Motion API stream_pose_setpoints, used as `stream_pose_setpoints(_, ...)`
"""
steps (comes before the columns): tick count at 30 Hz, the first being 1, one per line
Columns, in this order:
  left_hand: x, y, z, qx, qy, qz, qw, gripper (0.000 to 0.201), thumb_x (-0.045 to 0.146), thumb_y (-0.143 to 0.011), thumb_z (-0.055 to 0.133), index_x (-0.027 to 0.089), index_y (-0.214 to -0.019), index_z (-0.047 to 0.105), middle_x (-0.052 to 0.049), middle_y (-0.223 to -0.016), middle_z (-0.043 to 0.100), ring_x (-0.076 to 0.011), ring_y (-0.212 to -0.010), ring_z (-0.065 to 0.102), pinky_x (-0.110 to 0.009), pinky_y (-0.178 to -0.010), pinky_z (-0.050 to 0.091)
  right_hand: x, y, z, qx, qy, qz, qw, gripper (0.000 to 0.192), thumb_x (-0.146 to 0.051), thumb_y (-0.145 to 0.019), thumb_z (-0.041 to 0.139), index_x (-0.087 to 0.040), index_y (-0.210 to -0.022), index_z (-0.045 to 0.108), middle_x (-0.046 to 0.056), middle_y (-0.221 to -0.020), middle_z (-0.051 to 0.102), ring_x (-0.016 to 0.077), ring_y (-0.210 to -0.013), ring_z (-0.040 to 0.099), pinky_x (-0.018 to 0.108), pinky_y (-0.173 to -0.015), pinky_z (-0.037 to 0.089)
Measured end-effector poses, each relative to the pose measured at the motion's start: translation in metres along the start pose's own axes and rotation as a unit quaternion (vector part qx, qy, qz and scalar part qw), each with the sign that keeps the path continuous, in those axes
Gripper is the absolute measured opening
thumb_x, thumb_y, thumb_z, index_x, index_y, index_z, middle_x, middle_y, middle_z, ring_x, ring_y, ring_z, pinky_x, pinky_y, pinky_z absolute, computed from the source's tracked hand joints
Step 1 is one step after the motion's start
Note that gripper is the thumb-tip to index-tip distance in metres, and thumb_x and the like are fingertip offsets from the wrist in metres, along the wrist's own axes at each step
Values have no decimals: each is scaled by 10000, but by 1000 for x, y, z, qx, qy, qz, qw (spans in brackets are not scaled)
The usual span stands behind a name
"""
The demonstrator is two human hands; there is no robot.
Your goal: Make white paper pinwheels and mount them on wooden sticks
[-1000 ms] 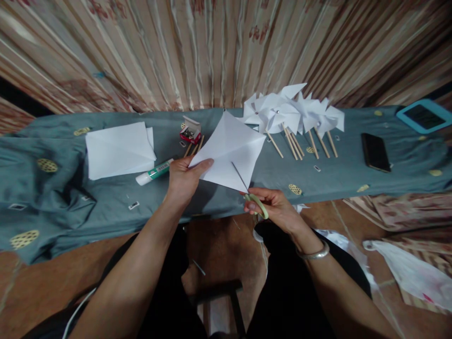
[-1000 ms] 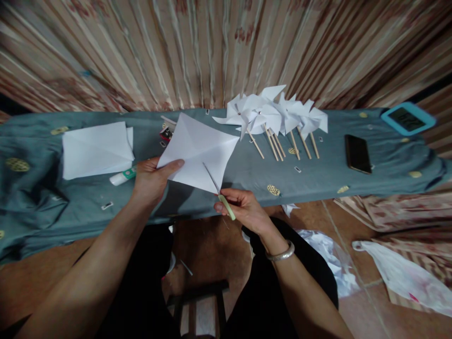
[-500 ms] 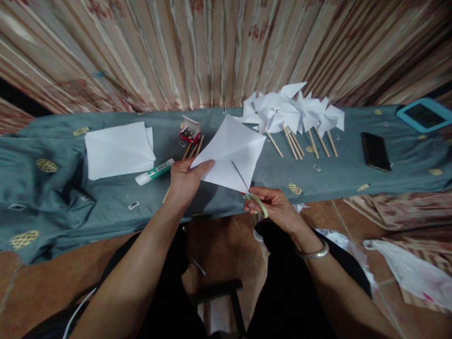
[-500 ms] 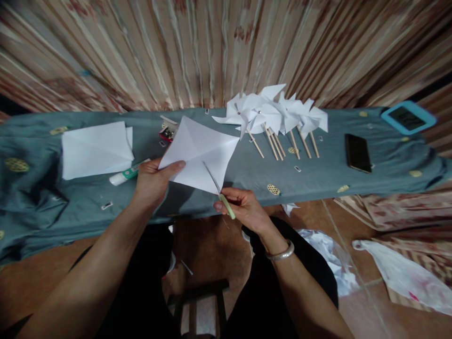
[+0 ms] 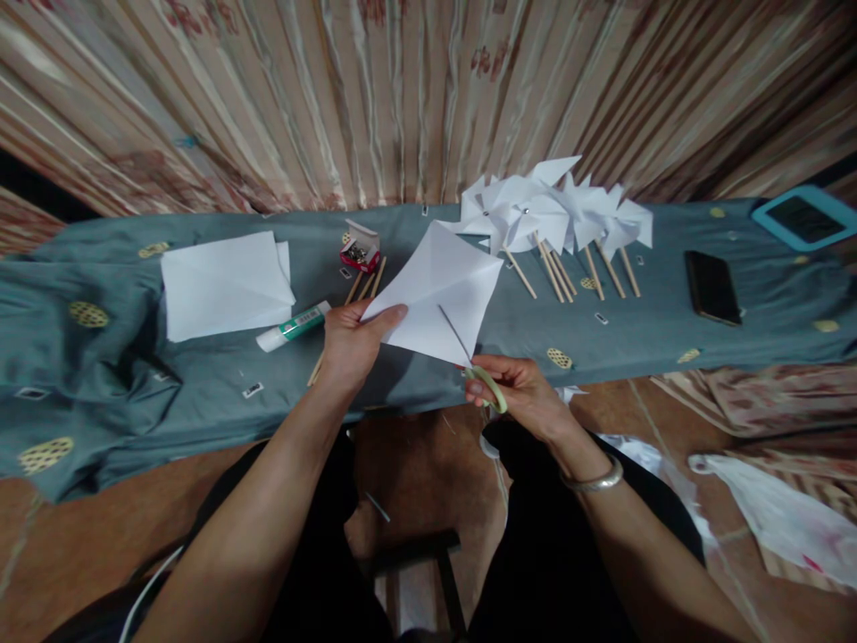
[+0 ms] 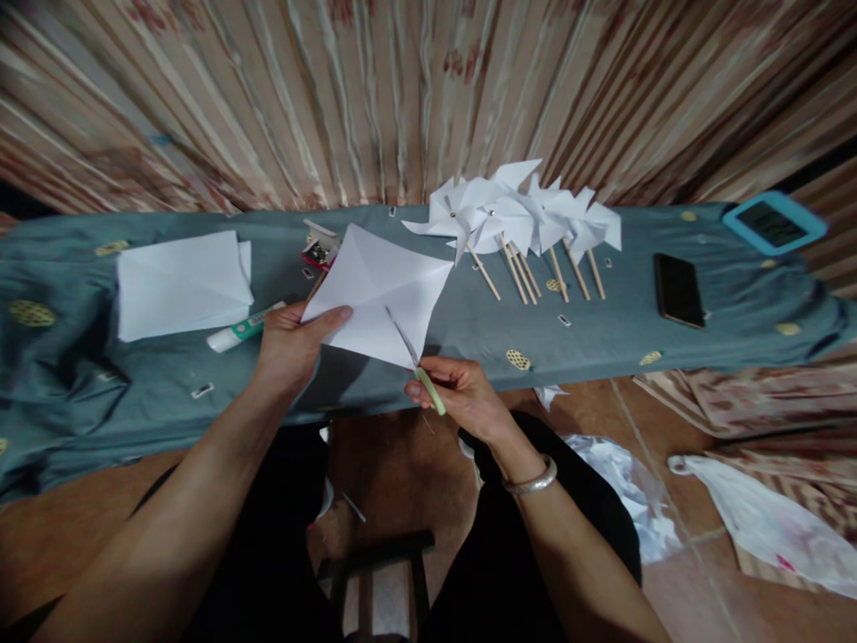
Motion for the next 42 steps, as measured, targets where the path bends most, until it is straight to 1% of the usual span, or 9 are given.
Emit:
stream_pose_setpoints(12,-4,-2,-3,7,4,4,1000,227,313,-603,840,164,-761,775,3,-652,676,-133,-571,563,-255,-572,473,-5,0,3,22,-32,9,999,413,-459,-509,920,-206,-804,782,-22,-615,685,71,-518,582,190,-470,477)
stream_pose_setpoints(15,-4,-2,-3,11,6,0,1000,209,299,-596,840,173,-748,773,4,-655,676,-138,-579,568,-258,-571,469,-6,1,5,1,-35,23,999,393,-458,-531,913,-202,-794,772,-19,-625,688,77,-527,595,194,-477,487)
stream_pose_setpoints(21,0,-8,-10,37,33,-2,999,219,285,-565,842,168,-731,761,1,-709,707,-138,-606,587,-257,-596,478,-8,5,7,-47,-16,52,997,414,-445,-622,878,-190,-927,763,-13,-652,693,64,-536,570,185,-503,458)
stream_pose_setpoints(28,6,-12,-20,46,42,2,998,230,299,-544,847,172,-716,762,-5,-690,716,-141,-598,602,-259,-603,487,-19,18,-17,-114,32,52,992,446,-487,-670,845,-174,-974,753,16,-697,704,83,-562,569,197,-520,436)
stream_pose_setpoints(32,6,-8,-18,30,29,-18,999,246,309,-518,848,183,-713,766,-7,-685,720,-147,-585,592,-266,-586,484,-36,13,-43,-46,7,-16,999,525,-542,-594,869,-176,-956,763,21,-676,695,97,-542,557,212,-495,432)
stream_pose_setpoints(35,3,-6,-14,2,1,-41,999,231,314,-507,840,185,-679,755,-1,-636,700,-141,-546,563,-261,-543,460,-47,5,-66,87,9,-76,993,499,-474,-558,902,-214,-956,753,2,-702,713,94,-548,575,206,-494,437)
stream_pose_setpoints(38,-4,-4,-10,-33,-43,-67,996,245,327,-499,836,176,-671,750,-1,-609,686,-140,-520,553,-260,-519,442,-56,3,-79,206,47,-148,966,510,-389,-531,921,-251,-979,721,-4,-797,748,138,-705,668,262,-656,532)
stream_pose_setpoints(40,-10,-2,-7,-64,-80,-83,991,265,347,-505,834,175,-692,758,-7,-622,695,-149,-528,568,-262,-520,442,-60,2,-78,224,87,-176,955,558,-398,-537,912,-253,-1032,698,6,-843,758,167,-792,691,302,-724,548)
stream_pose_setpoints(42,-16,0,-3,-100,-123,-96,983,275,370,-523,827,175,-708,766,-7,-618,695,-152,-522,568,-255,-504,426,-60,1,-74,218,127,-182,950,609,-415,-541,903,-241,-1081,681,17,-866,763,165,-768,678,299,-690,536)
Point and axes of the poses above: each hand's wrist, its own y-axis away from the middle knuckle, its own z-axis out of the palm, x = y × z, the point moved 7 cm from there along -y, towards the middle knuckle
